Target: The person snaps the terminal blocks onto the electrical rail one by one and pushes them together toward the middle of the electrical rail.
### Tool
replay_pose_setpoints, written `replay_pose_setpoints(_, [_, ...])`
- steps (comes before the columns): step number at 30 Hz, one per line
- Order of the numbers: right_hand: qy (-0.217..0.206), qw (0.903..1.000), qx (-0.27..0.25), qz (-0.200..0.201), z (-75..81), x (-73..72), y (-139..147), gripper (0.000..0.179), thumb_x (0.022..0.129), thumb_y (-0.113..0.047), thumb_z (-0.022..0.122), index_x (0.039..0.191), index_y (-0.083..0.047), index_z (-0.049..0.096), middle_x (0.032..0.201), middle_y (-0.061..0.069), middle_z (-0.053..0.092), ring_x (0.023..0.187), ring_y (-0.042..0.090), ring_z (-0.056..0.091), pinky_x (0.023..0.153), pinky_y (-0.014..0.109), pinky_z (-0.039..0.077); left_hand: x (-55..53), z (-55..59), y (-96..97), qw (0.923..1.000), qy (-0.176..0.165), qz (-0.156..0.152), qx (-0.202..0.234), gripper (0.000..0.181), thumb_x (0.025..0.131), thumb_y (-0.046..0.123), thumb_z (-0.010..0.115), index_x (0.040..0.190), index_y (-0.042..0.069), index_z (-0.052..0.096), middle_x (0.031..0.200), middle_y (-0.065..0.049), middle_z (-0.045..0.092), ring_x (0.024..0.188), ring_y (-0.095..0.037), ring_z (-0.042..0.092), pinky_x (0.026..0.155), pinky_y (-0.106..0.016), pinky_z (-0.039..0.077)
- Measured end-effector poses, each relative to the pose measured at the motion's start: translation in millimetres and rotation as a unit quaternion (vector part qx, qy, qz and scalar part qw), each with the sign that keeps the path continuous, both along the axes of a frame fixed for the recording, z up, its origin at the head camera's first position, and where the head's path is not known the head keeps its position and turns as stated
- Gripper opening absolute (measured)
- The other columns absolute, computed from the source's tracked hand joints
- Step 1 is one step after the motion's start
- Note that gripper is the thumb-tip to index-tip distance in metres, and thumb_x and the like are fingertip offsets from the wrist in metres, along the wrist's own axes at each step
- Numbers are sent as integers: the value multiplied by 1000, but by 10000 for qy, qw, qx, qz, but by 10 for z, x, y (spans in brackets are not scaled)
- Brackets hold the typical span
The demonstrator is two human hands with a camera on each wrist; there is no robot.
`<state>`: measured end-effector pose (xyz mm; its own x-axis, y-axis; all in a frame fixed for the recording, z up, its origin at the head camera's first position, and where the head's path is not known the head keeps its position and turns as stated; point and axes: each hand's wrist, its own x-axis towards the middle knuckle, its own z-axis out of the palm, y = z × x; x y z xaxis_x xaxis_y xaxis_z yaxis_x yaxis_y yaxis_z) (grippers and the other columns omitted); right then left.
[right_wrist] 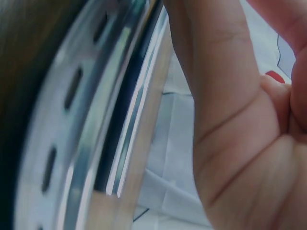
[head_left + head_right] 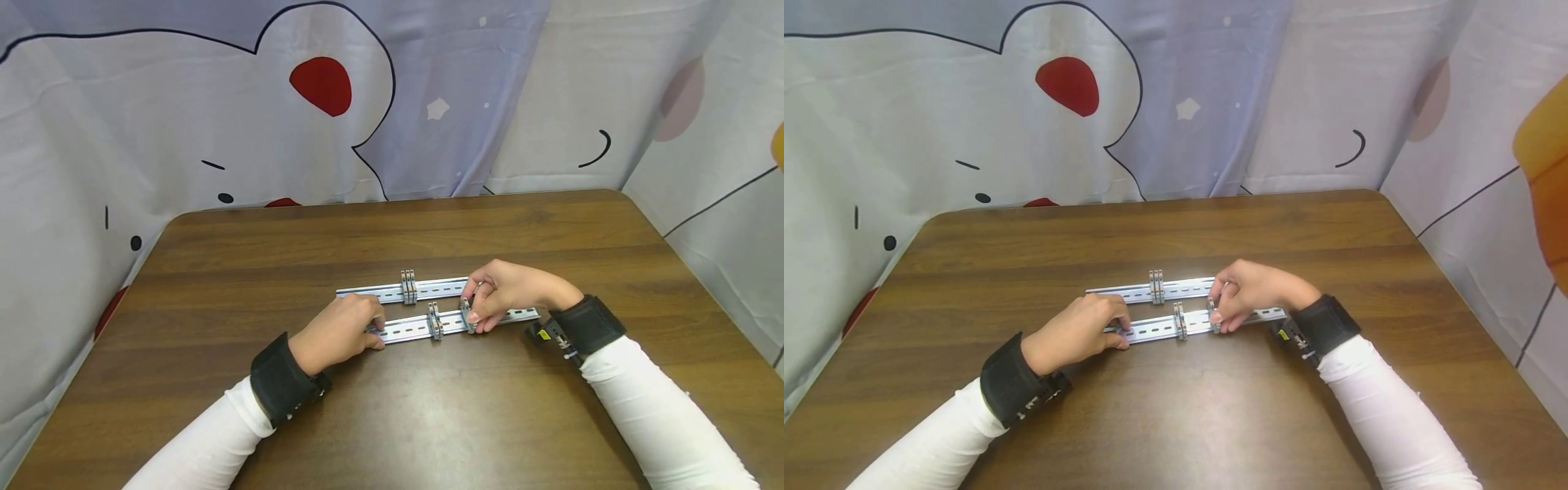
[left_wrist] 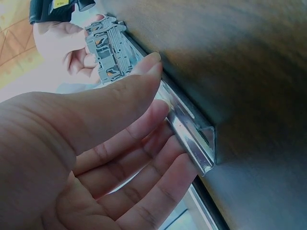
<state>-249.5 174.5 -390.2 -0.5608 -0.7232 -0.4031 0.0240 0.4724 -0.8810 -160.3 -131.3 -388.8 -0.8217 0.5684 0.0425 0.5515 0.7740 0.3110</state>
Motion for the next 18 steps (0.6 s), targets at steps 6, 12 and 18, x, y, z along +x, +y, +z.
replay_pose_setpoints(6, [-139, 9997, -169, -126, -23, 41, -94, 43, 83, -5, 76, 114, 12, 51, 82, 19, 70, 80, 38, 70, 73, 46, 56, 4, -8, -4, 9999, 123, -58, 3, 19, 75, 21, 85, 80, 11, 70, 78, 3, 65, 67, -8, 53, 62, -28, 45])
replay_pose_setpoints(12, [-349, 9984, -337, -280, -52, 76, -163, 44, 82, -3, 76, 115, 13, 50, 83, 20, 70, 79, 37, 71, 74, 47, 56, 5, -6, -6, 9997, 213, -130, 14, 20, 74, 21, 86, 78, 12, 68, 77, 3, 64, 66, -8, 52, 62, -28, 45])
replay_pose_setpoints(18, [-418, 9971, -499, -403, -75, 111, -227, 42, 83, -1, 75, 114, 13, 50, 86, 22, 70, 79, 36, 71, 75, 47, 56, 2, -8, -4, 9998, 167, -95, -14, 20, 74, 22, 85, 79, 12, 69, 77, 3, 64, 67, -8, 52, 62, -28, 45])
